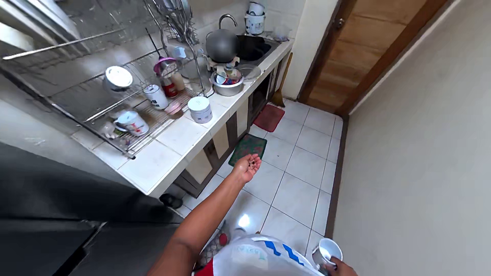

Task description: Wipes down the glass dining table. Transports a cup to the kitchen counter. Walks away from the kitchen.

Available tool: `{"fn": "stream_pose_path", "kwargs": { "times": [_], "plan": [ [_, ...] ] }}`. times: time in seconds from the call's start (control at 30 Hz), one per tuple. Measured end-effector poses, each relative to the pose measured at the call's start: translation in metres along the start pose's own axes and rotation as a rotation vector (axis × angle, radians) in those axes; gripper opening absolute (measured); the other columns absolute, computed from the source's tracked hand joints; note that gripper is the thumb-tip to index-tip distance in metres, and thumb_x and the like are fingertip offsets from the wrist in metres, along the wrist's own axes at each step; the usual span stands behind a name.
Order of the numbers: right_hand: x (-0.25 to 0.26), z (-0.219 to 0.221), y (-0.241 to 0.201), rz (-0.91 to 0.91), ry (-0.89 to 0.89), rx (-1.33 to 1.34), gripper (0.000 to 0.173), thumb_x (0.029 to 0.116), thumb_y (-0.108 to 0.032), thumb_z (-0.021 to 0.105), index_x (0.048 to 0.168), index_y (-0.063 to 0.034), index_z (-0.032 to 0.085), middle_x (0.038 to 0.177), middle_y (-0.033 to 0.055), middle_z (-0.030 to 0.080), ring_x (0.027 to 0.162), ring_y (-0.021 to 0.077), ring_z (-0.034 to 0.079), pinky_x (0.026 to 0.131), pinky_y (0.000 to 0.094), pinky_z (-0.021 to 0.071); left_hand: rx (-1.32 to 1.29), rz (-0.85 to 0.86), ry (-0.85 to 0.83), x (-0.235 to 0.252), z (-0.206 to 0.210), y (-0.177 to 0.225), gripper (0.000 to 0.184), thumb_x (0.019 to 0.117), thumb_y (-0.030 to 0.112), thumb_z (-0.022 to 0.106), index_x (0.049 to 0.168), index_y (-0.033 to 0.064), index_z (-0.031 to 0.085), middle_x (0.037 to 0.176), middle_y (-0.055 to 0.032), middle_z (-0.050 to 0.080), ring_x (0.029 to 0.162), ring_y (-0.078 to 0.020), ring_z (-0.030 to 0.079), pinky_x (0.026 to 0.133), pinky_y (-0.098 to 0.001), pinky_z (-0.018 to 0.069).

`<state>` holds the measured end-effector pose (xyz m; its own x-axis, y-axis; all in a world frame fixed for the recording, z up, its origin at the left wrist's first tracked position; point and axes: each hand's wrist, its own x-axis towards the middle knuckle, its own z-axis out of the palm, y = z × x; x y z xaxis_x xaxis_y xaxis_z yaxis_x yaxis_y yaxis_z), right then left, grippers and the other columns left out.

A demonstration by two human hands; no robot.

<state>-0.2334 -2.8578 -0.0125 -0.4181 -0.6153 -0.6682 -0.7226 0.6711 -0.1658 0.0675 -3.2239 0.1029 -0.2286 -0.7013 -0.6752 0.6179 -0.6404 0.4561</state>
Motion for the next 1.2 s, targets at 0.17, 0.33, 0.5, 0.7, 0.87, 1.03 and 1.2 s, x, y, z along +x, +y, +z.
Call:
{"fn": "stream_pose_path", "kwargs": {
  "times": [0.17,0.33,0.5,0.7,0.87,1.03,1.2],
  "plan": [
    [0.139,-0.124,-0.07,-0.123,0.045,-0.165,0.039,0.0964,-0.047,0.067,0.118,-0.0158,0.073,0.11,0.0175,0.075,0.108,0.0397,0.07,0.092,0.0641,0.053,-0.005,0.062,0.049,0.084,0.078,0.053,0.032,0.1119,0.022,0.035,0.12,-0.0015,0.055,0.095,-0.0125,0.064,0.078,-0.0185,0.067,0.072,-0.0291,0.0576],
    [0.259,-0.238,-0.174,-0.293,0.115,-0.187,0.035,0.0986,-0.045,0.065,0.114,-0.014,0.073,0.104,0.0177,0.075,0.103,0.0392,0.071,0.091,0.064,0.0535,0.059,0.189,0.053,0.194,0.142,0.118,0.03,0.1108,0.024,0.039,0.119,0.0012,0.057,0.094,-0.0097,0.066,0.077,-0.0164,0.067,0.072,-0.0279,0.0574],
    [0.36,-0.337,-0.268,-0.407,0.132,-0.152,0.033,0.0984,-0.041,0.067,0.113,-0.0131,0.074,0.101,0.0162,0.076,0.1,0.0379,0.072,0.089,0.0623,0.0542,0.058,0.322,0.08,0.315,0.225,0.19,0.036,0.1125,0.026,0.035,0.124,0.0004,0.057,0.1,-0.01,0.067,0.081,-0.0152,0.067,0.075,-0.028,0.0567],
    [0.455,-0.45,-0.363,-0.528,0.043,-0.241,0.035,0.099,-0.044,0.065,0.113,-0.0128,0.073,0.098,0.0156,0.075,0.097,0.0368,0.072,0.087,0.0617,0.0542,0.064,0.437,0.197,0.448,0.301,0.265,0.031,0.1117,0.024,0.038,0.117,0.0011,0.057,0.088,-0.0043,0.06,0.069,-0.0097,0.058,0.066,-0.0239,0.0518],
    [0.542,-0.542,-0.456,-0.728,0.02,-0.341,0.036,0.0995,-0.043,0.063,0.113,-0.0115,0.072,0.099,0.0163,0.074,0.098,0.0377,0.071,0.088,0.063,0.0535,0.293,0.568,0.448,0.55,0.325,0.308,0.034,0.1098,0.024,0.045,0.12,-0.0033,0.063,0.105,-0.0125,0.065,0.089,-0.0178,0.062,0.084,-0.0344,0.0534],
    [0.615,-0.63,-0.577,-1.034,-0.021,-0.506,0.036,0.1016,-0.039,0.06,0.117,-0.0075,0.07,0.109,0.0196,0.072,0.108,0.0397,0.068,0.094,0.0625,0.0514,0.552,0.637,0.731,0.604,0.328,0.334,0.04,0.1073,0.03,0.05,0.12,-0.0042,0.067,0.119,-0.027,0.066,0.113,-0.0396,0.062,0.099,-0.0593,0.0479],
    [0.65,-0.675,-0.699,-1.252,-0.119,-0.596,0.034,0.1014,-0.037,0.06,0.115,-0.0063,0.07,0.11,0.02,0.072,0.109,0.0392,0.068,0.096,0.0626,0.0505,0.577,0.633,0.845,0.637,0.331,0.339,0.049,0.1107,0.038,0.04,0.131,-0.0003,0.063,0.124,-0.0273,0.065,0.118,-0.0424,0.062,0.101,-0.0633,0.0459]
  ]
}}
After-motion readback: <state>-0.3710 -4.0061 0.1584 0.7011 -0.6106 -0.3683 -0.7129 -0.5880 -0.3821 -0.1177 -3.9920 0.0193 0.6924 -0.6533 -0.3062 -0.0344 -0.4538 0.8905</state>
